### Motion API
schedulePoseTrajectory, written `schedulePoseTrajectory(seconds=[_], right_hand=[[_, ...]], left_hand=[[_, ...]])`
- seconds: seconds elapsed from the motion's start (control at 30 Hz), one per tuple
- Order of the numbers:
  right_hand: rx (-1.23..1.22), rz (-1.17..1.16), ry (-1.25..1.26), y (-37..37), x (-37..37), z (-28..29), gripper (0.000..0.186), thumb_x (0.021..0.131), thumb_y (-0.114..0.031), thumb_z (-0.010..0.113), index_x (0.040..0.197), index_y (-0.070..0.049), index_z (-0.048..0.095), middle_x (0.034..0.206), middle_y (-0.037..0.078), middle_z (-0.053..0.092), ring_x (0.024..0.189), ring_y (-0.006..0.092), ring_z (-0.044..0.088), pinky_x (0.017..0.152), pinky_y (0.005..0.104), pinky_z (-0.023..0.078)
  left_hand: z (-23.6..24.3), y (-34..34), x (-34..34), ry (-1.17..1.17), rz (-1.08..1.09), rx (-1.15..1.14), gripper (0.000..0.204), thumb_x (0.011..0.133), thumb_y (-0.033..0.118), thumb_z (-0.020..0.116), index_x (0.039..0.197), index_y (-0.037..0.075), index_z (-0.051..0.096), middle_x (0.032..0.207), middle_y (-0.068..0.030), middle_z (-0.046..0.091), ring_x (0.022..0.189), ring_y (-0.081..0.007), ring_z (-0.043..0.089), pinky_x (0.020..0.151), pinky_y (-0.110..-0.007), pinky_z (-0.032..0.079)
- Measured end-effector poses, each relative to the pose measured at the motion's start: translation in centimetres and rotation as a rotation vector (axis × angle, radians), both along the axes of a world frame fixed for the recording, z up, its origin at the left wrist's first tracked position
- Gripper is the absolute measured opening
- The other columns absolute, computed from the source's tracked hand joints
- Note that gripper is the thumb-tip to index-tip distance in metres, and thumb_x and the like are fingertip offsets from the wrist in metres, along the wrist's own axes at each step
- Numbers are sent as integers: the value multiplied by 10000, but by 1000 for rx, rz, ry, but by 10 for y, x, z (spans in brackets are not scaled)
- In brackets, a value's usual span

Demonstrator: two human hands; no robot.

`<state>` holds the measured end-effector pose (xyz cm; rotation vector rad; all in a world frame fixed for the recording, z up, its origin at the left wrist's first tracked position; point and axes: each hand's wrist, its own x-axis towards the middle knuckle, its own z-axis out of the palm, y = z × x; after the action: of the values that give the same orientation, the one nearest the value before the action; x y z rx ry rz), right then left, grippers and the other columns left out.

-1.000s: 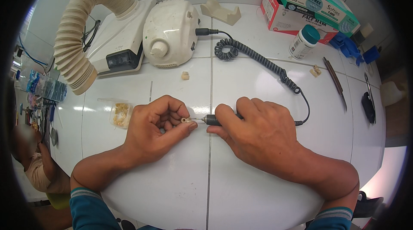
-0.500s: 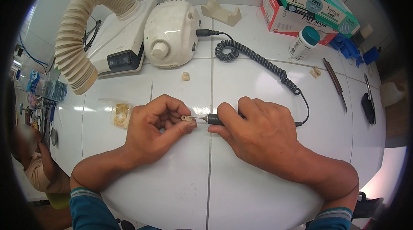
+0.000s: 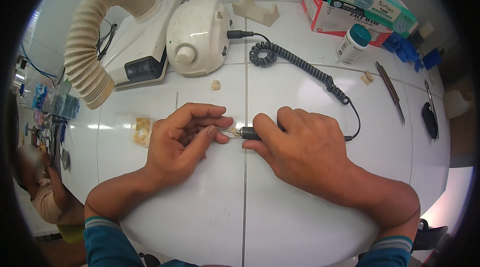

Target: The person grinds an artificial tooth using a rotary tool, sets down the tool to pick a tooth from a plastic container, and then grinds the new tooth with the rotary tool.

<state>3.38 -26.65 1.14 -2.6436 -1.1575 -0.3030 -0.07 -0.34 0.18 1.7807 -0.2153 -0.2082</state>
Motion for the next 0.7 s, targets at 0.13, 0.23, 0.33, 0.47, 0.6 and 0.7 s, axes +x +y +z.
schedulePoseTrajectory(seconds=[0.13, 0.23, 0.33, 0.47, 0.6, 0.7], right_hand=[[6, 14, -29, 0, 0, -4, 366, 948, -432, 857, 939, -128, 652, 739, 27, 523, 580, 209, 596, 503, 375, 439], [15, 17, -38, 0, 0, -2, 376, 947, -439, 857, 940, -123, 652, 741, 30, 528, 581, 211, 598, 504, 377, 440], [27, 15, -31, 1, 2, -3, 374, 953, -433, 853, 940, -120, 649, 728, 34, 547, 575, 220, 608, 506, 381, 444], [53, -44, 43, 1, 5, 1, 360, 977, -407, 836, 964, -102, 645, 704, 52, 571, 570, 247, 623, 512, 394, 455], [200, -116, 246, -2, 12, 9, 268, 994, -274, 795, 1001, -60, 634, 747, 116, 673, 617, 331, 674, 545, 454, 486], [187, -140, 358, -5, 13, 15, 200, 935, -165, 760, 1020, -33, 636, 781, 154, 718, 652, 384, 693, 590, 499, 509]], left_hand=[[-11, 2, 0, -65, -44, 1, 295, 1072, -45, 631, 1367, -62, 633, 1295, -207, 774, 1128, -202, 793, 882, -260, 611], [-3, 0, 0, -86, -28, 90, 306, 1066, -47, 639, 1371, -59, 617, 1282, -201, 768, 1121, -195, 789, 873, -254, 601], [-4, -1, 0, -91, -19, 49, 316, 1061, -60, 631, 1371, -41, 573, 1297, -187, 739, 1147, -188, 769, 866, -259, 589], [-5, -2, 1, -84, -12, 41, 312, 1059, -74, 615, 1353, -17, 527, 1312, -167, 689, 1177, -176, 733, 857, -260, 572], [-9, -2, 1, -78, -1, 43, 278, 1067, -68, 605, 1320, 0, 513, 1315, -146, 649, 1169, -160, 700, 850, -259, 563], [-9, -1, 0, -59, 14, 36, 264, 1078, -50, 602, 1319, 9, 511, 1320, -138, 645, 1160, -152, 691, 839, -258, 556]])
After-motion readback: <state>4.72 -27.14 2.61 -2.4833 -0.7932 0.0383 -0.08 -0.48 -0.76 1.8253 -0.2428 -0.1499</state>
